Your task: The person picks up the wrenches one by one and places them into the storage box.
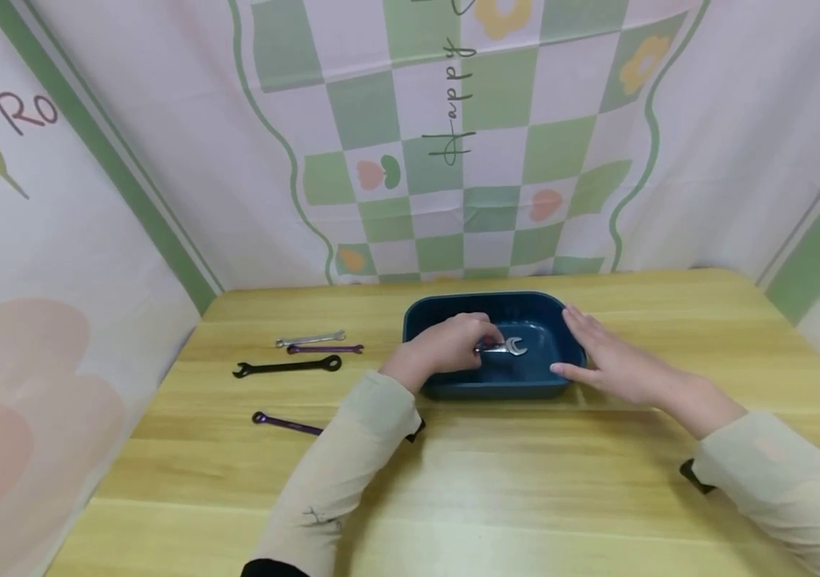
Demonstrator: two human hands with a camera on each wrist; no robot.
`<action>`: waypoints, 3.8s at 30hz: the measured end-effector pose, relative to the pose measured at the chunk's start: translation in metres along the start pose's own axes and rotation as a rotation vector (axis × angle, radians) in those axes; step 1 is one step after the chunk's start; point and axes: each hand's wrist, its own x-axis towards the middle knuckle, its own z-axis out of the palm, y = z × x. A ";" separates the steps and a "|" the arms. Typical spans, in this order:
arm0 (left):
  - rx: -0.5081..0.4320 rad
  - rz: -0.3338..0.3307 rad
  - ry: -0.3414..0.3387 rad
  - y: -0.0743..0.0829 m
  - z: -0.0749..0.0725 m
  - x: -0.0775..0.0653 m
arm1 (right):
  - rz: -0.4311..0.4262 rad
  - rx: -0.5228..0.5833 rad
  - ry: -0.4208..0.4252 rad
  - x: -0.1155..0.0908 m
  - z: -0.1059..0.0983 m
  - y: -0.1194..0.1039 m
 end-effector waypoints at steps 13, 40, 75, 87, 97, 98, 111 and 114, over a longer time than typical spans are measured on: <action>-0.029 -0.011 -0.023 -0.007 0.007 0.004 | 0.005 -0.004 -0.012 0.006 -0.003 -0.001; -0.023 0.046 -0.130 -0.012 0.022 0.007 | 0.001 0.040 -0.024 0.003 0.000 0.002; -0.035 0.055 -0.127 -0.011 0.026 0.006 | -0.004 0.036 -0.033 0.003 0.000 0.003; -0.090 0.011 -0.111 -0.008 0.026 0.005 | -0.007 0.036 -0.039 0.003 0.001 0.002; -0.110 -0.066 -0.034 -0.007 0.024 -0.002 | -0.007 0.043 -0.038 0.006 0.001 0.005; -0.093 -0.078 -0.030 -0.008 0.023 -0.002 | -0.008 0.043 -0.038 0.006 0.001 0.005; -0.120 -0.116 0.086 -0.015 0.006 -0.017 | -0.005 0.041 -0.041 0.008 0.000 0.005; -0.115 -0.107 0.112 -0.014 0.003 -0.020 | -0.008 0.046 -0.044 0.008 0.000 0.004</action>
